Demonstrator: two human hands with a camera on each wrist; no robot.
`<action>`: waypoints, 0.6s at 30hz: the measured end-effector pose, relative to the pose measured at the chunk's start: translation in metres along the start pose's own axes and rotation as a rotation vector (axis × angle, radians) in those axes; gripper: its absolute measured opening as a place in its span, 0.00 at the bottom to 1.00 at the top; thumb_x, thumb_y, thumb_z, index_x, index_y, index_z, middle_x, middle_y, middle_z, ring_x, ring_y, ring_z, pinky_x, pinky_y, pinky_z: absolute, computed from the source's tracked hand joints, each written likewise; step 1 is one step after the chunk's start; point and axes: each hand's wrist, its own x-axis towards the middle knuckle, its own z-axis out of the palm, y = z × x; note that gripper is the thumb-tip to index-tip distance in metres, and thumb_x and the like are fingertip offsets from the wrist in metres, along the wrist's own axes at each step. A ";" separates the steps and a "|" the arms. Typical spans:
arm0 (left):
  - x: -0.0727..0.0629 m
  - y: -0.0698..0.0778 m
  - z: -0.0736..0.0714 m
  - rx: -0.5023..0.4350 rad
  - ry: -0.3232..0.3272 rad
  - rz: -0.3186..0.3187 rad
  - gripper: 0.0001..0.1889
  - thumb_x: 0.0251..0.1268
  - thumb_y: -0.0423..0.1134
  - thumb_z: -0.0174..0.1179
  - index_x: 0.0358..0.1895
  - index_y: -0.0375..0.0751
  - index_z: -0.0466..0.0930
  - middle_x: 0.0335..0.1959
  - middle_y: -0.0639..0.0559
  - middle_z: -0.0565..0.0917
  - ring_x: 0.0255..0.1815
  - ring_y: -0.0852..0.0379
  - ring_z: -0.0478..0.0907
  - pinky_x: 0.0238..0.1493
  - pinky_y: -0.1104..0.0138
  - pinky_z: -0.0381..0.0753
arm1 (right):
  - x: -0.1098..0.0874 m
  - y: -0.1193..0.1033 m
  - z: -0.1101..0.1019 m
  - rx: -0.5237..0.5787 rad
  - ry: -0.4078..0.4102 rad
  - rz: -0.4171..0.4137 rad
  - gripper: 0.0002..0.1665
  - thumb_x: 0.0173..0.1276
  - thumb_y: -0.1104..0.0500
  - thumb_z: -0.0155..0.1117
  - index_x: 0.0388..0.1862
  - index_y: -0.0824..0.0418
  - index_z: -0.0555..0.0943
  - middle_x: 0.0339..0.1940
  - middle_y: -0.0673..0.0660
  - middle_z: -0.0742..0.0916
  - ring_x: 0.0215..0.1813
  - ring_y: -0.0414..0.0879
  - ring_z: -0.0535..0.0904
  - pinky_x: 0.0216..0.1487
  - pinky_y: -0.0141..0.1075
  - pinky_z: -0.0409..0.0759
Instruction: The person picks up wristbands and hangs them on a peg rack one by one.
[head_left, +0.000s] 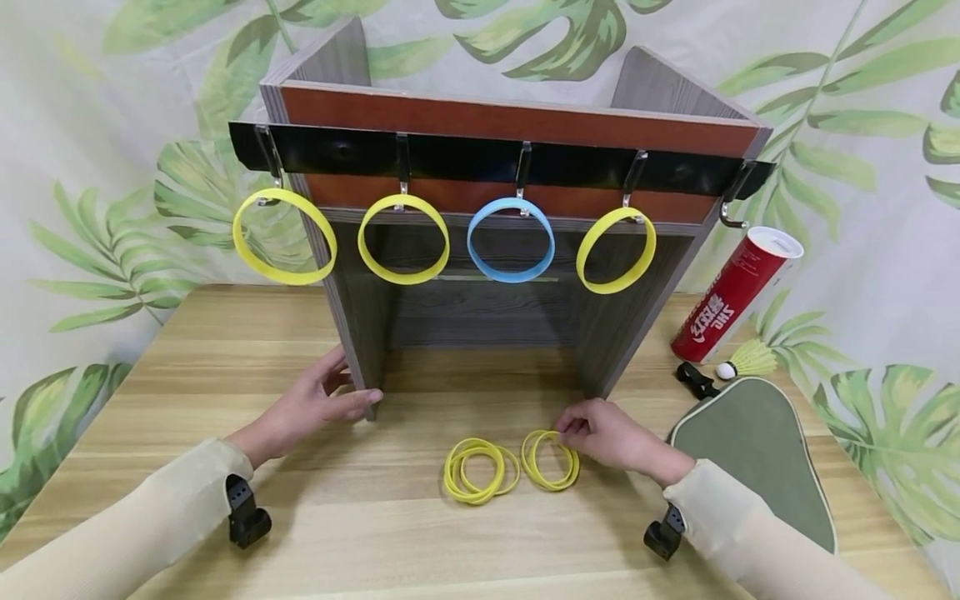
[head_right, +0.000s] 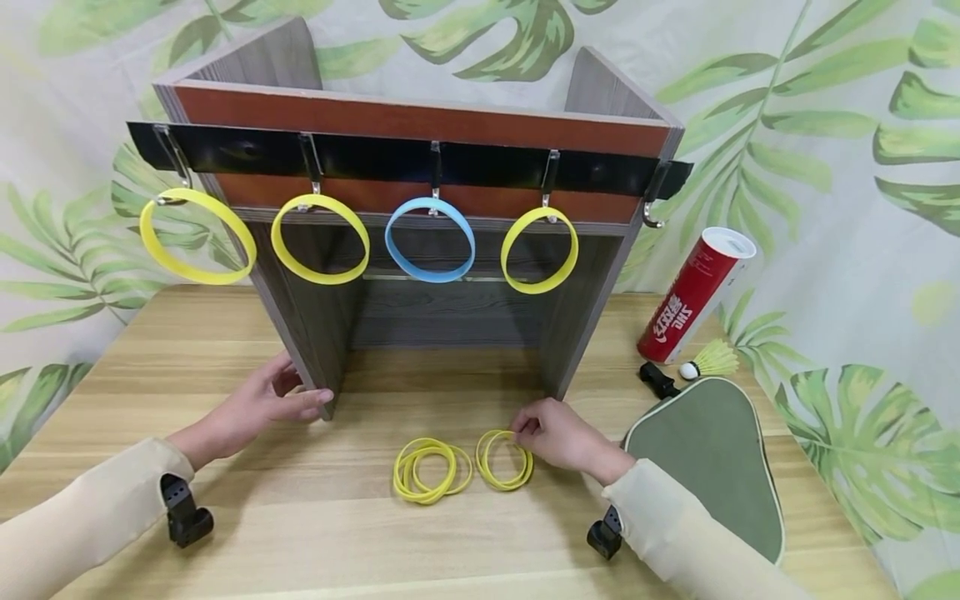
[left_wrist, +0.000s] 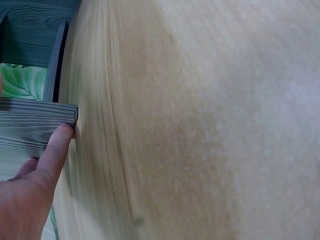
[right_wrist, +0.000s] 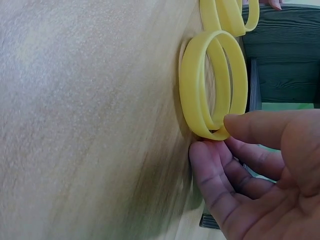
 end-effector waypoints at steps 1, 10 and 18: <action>0.000 0.000 0.000 0.001 0.001 -0.003 0.45 0.73 0.38 0.67 0.86 0.54 0.50 0.74 0.31 0.68 0.67 0.42 0.73 0.50 0.60 0.91 | 0.000 0.000 0.000 -0.001 0.000 0.000 0.05 0.70 0.66 0.66 0.40 0.66 0.88 0.33 0.55 0.89 0.36 0.35 0.78 0.38 0.28 0.79; 0.001 -0.001 0.000 -0.011 -0.005 0.007 0.45 0.74 0.37 0.66 0.86 0.55 0.50 0.73 0.31 0.68 0.64 0.50 0.74 0.49 0.60 0.91 | -0.003 0.001 -0.002 0.056 -0.026 0.025 0.06 0.71 0.65 0.67 0.40 0.67 0.87 0.32 0.56 0.88 0.33 0.36 0.76 0.35 0.27 0.77; 0.001 0.000 0.001 -0.022 -0.008 -0.005 0.45 0.74 0.37 0.66 0.86 0.55 0.49 0.77 0.32 0.65 0.70 0.37 0.69 0.50 0.59 0.91 | -0.008 0.004 -0.005 0.163 -0.062 0.055 0.08 0.73 0.64 0.67 0.43 0.71 0.85 0.32 0.61 0.89 0.34 0.41 0.82 0.35 0.31 0.86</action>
